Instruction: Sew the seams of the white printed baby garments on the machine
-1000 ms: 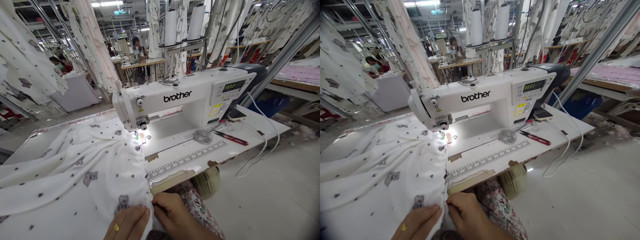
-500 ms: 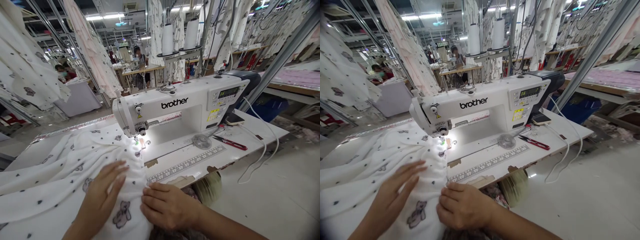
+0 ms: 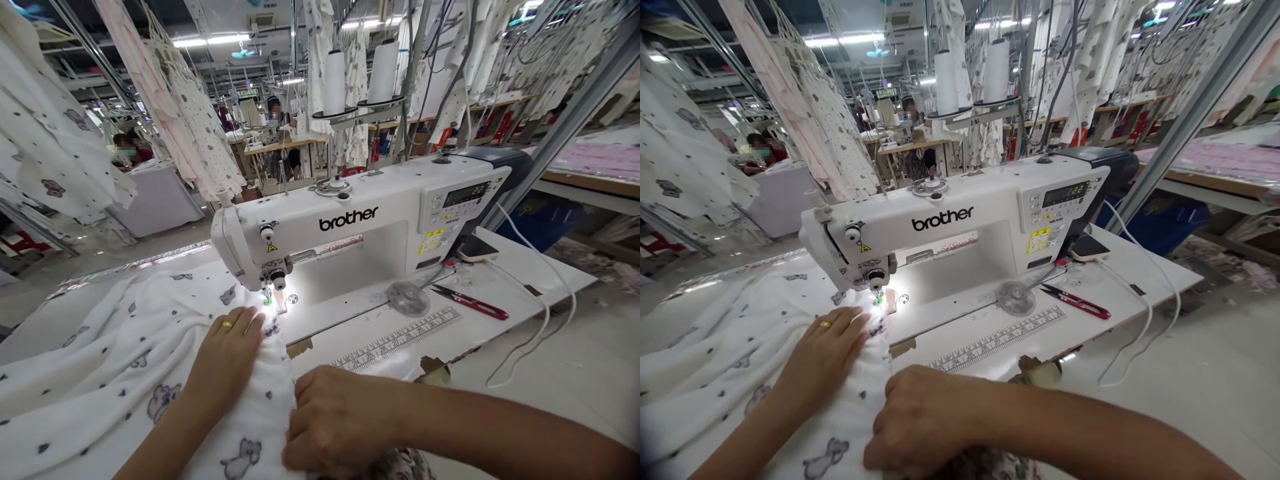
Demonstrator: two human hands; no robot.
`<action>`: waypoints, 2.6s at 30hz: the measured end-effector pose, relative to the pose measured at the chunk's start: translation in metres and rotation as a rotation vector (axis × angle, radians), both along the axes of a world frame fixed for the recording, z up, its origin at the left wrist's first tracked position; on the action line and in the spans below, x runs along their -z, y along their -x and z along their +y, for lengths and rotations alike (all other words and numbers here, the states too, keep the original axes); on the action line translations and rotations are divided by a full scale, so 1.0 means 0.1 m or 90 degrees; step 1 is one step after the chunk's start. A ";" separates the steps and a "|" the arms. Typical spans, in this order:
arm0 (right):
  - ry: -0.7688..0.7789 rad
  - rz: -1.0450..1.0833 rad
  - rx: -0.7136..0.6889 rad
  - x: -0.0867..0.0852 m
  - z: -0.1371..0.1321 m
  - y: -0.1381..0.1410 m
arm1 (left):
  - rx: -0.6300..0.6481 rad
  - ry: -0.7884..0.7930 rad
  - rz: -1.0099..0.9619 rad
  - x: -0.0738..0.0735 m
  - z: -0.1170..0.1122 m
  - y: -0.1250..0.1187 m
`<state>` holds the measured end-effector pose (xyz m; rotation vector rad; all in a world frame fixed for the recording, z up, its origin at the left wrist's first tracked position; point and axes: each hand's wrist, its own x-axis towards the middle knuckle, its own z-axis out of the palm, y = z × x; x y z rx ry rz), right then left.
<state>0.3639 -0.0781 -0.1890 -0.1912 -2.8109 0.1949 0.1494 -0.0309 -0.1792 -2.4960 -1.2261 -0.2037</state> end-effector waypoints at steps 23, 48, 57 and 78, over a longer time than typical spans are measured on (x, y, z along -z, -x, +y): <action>0.000 0.046 -0.116 0.15 0.66 0.00 | 0.030 0.167 -0.070 0.23 0.55 0.12; -0.060 0.051 -0.110 0.13 0.55 0.02 | 0.149 0.054 -0.004 0.13 0.29 0.20; -0.054 0.005 -0.081 0.08 0.70 -0.03 | 0.083 0.174 -0.048 0.22 0.53 0.26; -0.381 0.153 -0.064 0.03 0.77 -0.06 | -0.327 0.263 -0.064 0.10 0.08 0.11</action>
